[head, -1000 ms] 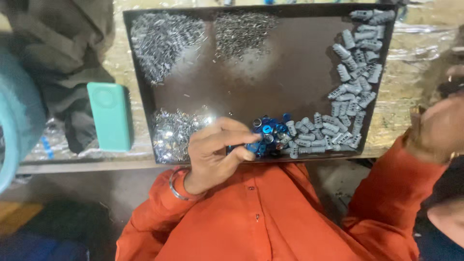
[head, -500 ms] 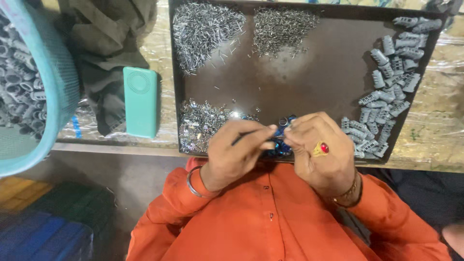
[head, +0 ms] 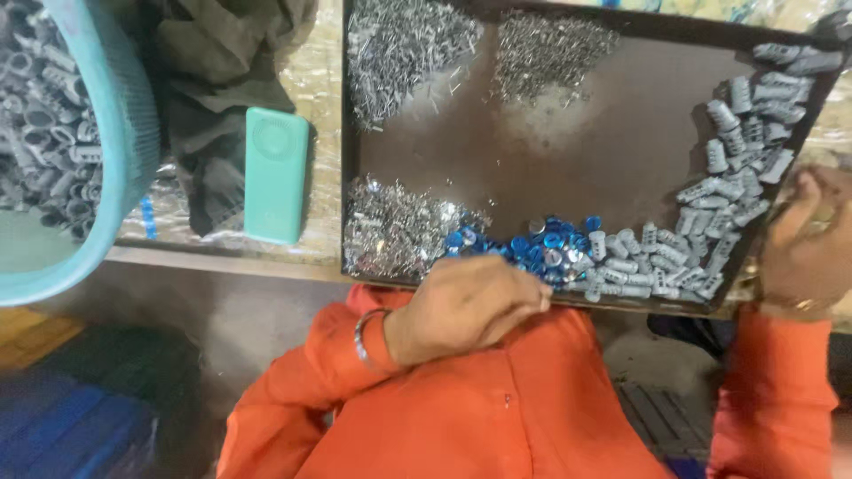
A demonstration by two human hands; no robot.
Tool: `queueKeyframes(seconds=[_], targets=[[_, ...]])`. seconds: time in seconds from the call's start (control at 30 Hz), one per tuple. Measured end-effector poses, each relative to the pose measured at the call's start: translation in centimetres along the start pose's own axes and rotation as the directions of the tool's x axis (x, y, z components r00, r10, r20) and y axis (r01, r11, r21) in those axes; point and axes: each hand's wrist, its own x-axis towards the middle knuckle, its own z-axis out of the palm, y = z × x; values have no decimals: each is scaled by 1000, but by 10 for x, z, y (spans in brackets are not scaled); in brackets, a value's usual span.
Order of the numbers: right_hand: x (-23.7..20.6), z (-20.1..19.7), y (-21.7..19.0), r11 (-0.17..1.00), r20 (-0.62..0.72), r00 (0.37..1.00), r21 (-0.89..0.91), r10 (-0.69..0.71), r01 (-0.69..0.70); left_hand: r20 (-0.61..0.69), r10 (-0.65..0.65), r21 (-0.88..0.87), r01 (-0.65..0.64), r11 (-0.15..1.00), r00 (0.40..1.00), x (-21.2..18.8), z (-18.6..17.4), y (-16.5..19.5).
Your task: The person repeatedly picks small metal pins and blue plastic caps from a tray, inserts the pins into the caps, and places the assembled units back on the tray. The hands work continuously over the tray, handling items one at a time.
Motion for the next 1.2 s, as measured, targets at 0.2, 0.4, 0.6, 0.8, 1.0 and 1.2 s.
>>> queueKeyframes(seconds=[0.2,0.4,0.6,0.8,1.0,1.2], targets=[[22,36,-152,741,323,895,672,-308,13,198,279,-14,-282,959,940,1,13,9],[48,34,-214,657,195,785,681,-588,323,-160,7,192,24,981,987,-18,-27,8],[26,3,-203,91,631,686,756,-361,-648,-196,-169,180,205,962,966,-27,-55,-21],[58,18,-181,764,218,922,635,-319,114,-26,-192,222,192,956,981,-25,-57,-29],[34,34,-154,784,368,919,608,-141,-123,-122,-252,174,271,947,960,-26,-59,-22],[92,17,-167,469,509,845,794,-166,-387,-156,-279,146,302,942,948,-16,-55,-26]])
